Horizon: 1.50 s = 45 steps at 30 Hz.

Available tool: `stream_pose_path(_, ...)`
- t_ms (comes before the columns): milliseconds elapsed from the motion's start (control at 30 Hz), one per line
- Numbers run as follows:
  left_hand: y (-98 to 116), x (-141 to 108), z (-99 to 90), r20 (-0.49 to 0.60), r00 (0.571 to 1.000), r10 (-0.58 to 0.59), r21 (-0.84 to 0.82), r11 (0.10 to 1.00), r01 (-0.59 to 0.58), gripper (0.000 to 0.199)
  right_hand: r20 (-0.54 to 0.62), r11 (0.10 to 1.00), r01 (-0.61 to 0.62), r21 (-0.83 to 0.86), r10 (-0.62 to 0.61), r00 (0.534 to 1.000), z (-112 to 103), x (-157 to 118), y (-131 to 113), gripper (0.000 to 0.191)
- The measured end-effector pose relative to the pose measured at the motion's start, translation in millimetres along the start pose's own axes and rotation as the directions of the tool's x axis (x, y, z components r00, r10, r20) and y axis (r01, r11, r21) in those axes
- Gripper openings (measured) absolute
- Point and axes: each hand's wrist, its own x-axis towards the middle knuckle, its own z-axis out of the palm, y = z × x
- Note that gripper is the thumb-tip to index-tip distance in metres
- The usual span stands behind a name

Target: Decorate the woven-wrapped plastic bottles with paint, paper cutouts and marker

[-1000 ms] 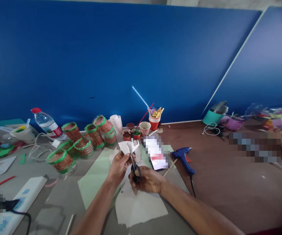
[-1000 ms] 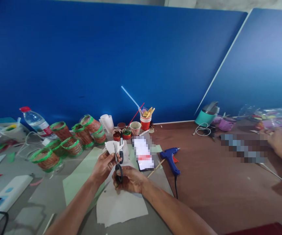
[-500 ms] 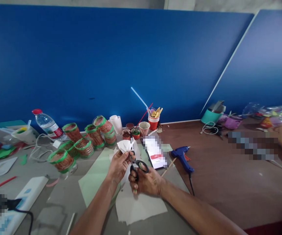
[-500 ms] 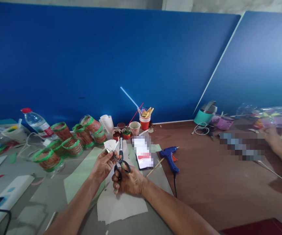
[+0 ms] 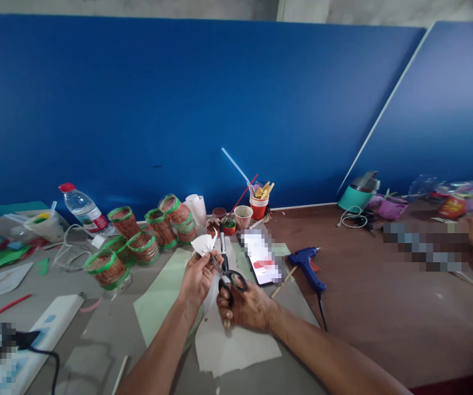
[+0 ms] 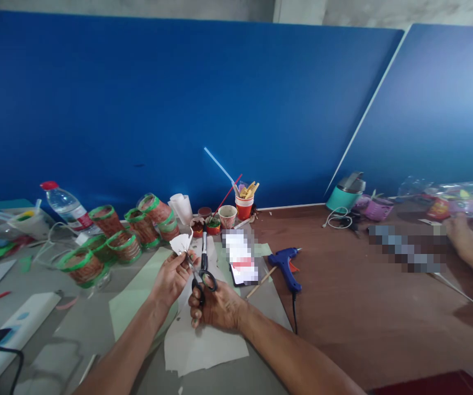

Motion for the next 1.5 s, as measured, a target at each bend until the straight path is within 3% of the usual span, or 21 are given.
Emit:
stream_pose_path(200,2,1,-0.8,-0.055,0.998,0.013,-0.028,1.0,-0.015,0.006,0.026,1.0,-0.029,-0.002,0.029,0.999,-1,0,3,0.046)
stream_pose_path(433,8,3,-0.9,-0.042,0.999,-0.007,-0.087,0.996,0.004,0.003,0.042,1.0,-0.022,0.005,0.022,0.999,-3,0,3,0.047)
stream_pose_path(767,18,5,-4.1,-0.089,0.993,0.074,-0.113,0.99,-0.083,0.009,0.049,1.0,-0.001,-0.024,0.003,0.999,-2,-3,1,0.047)
stream_pose_path(967,9,4,-2.1,0.007,0.99,0.141,0.023,0.99,-0.141,0.023,0.049,1.0,0.016,-0.01,-0.016,0.999,-1,-3,-1,0.047)
stream_pose_path(1133,6,11,-9.8,-0.051,0.981,0.188,0.077,0.98,-0.184,0.029,0.041,1.0,-0.011,0.013,0.011,0.999,-2,-2,-1,0.047)
stream_pose_path(1300,3,15,-14.4,-0.114,0.939,0.325,0.187,0.935,-0.301,0.025,0.028,0.998,-0.031,0.045,0.03,0.999,1,-1,0,0.046)
stream_pose_path(1500,1,16,-16.2,-0.145,0.906,0.397,0.298,0.891,-0.343,0.026,0.065,0.992,-0.064,0.106,0.058,0.996,1,-1,-1,0.045)
